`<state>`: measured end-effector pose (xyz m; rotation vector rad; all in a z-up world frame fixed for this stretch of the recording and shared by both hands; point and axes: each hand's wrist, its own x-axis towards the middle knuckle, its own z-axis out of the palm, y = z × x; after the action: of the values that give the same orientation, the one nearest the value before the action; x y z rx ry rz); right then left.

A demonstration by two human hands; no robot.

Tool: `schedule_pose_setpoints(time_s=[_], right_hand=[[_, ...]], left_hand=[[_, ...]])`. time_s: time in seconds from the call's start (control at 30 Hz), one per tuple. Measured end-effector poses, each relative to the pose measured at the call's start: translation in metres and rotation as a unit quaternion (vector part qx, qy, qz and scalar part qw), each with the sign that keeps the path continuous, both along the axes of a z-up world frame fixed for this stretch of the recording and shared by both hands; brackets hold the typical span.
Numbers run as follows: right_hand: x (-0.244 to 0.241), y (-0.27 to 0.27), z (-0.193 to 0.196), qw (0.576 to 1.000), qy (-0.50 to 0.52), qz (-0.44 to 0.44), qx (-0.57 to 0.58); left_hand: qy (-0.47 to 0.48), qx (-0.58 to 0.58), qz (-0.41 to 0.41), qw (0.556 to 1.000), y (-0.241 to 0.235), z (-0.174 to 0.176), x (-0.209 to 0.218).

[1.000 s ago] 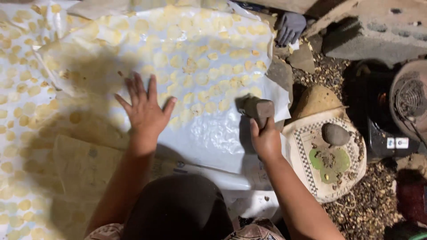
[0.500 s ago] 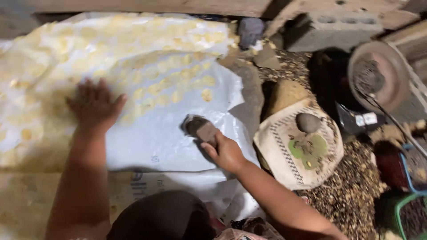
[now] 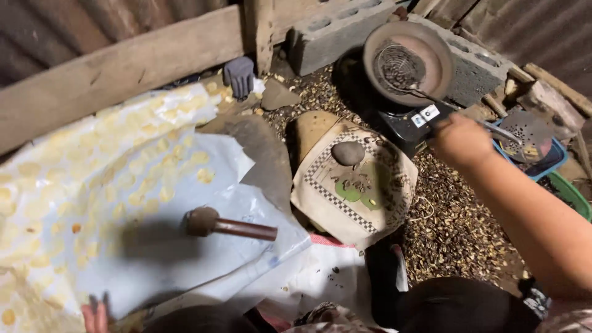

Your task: The person is processing cocoa beans. They use a hammer to crack open the beans on a white sheet, then use a stone to grind the beans on a cloth. They also use a strainer to scoop beans from a pot on a stove.

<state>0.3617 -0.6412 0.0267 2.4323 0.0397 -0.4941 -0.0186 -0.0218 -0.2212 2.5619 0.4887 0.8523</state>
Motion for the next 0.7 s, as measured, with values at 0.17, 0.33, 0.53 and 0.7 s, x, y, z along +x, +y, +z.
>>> schedule_pose_setpoints(time_s=[0.17,0.33,0.53,0.7], right_hand=[[0.032,-0.098,-0.048,0.940,-0.263,-0.031,0.214],[0.018,0.000,-0.087,0.920,-0.161,0.066,0.352],[0.029,0.052,-0.193,0.876,0.048,0.252,0.408],[0.025,0.022,-0.228,0.895,0.025,0.166,0.414]], left_hand=[[-0.008,-0.047,-0.064,0.997,0.036,0.064,0.010],[0.031,-0.108,-0.121,0.986,-0.014,0.186,0.046],[0.233,0.041,-0.312,0.920,-0.262,0.253,0.204],[0.393,0.135,-0.342,0.843,-0.319,0.077,0.308]])
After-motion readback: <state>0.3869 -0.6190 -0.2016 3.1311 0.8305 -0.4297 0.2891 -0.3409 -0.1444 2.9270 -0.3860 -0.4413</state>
